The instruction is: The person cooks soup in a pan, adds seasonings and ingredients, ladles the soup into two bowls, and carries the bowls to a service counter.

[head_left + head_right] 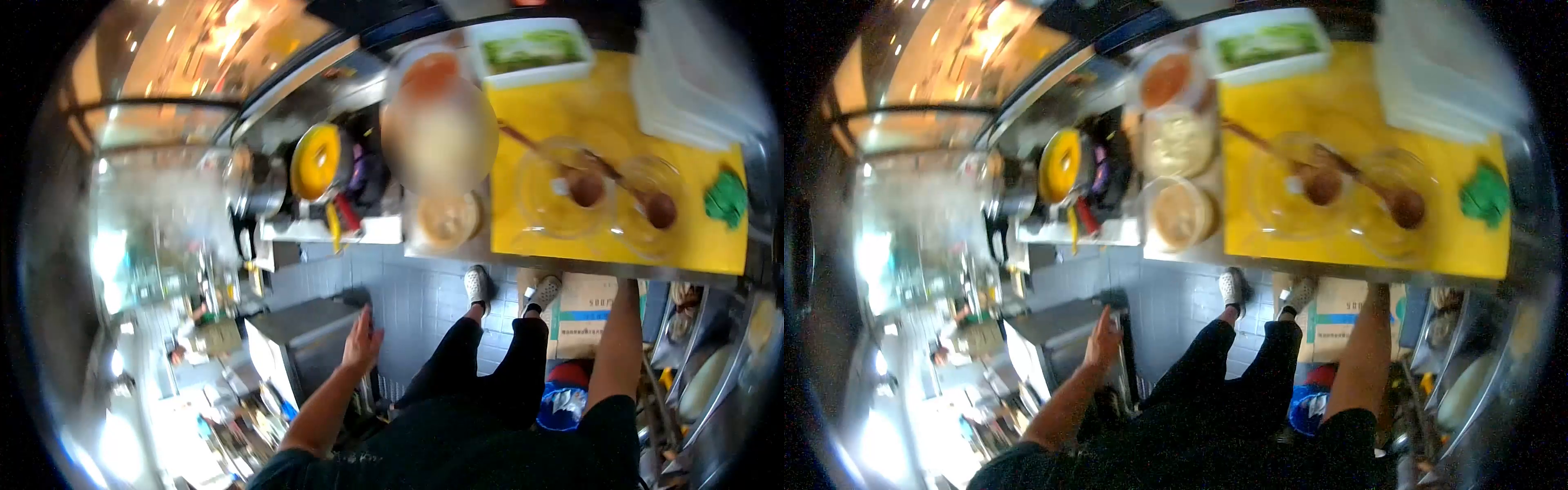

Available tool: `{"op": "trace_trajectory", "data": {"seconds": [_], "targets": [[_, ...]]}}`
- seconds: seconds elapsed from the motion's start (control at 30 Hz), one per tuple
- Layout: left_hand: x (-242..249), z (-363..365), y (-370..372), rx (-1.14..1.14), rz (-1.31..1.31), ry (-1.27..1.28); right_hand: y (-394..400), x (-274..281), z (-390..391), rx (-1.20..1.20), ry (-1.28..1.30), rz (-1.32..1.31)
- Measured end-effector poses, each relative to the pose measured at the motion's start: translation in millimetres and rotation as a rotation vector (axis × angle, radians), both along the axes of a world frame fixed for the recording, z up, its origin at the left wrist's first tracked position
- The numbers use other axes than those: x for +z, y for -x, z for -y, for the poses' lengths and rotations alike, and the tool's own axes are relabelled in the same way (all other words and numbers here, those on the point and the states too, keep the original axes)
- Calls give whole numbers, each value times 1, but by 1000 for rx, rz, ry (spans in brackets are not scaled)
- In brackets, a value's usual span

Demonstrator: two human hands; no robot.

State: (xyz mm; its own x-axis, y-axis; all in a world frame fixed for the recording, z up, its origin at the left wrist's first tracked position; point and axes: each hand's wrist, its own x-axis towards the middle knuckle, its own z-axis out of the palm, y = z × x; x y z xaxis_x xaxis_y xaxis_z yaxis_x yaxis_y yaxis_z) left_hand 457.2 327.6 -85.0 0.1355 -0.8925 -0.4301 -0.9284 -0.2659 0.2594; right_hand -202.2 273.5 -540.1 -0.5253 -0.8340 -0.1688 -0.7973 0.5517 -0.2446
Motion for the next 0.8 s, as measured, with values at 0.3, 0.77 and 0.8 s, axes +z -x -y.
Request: {"op": "trace_trajectory", "data": {"seconds": [0.3,0.77,0.8], "targets": [[-136,141,-161,813,-567,-44,-120,32,-91,30,-719,634],[-228,195,-122,84,-197,70,-415,451,20,947,-590,856],[-216,188,-110,84,-57,108,-415,467,25,981,-428,914]]}}
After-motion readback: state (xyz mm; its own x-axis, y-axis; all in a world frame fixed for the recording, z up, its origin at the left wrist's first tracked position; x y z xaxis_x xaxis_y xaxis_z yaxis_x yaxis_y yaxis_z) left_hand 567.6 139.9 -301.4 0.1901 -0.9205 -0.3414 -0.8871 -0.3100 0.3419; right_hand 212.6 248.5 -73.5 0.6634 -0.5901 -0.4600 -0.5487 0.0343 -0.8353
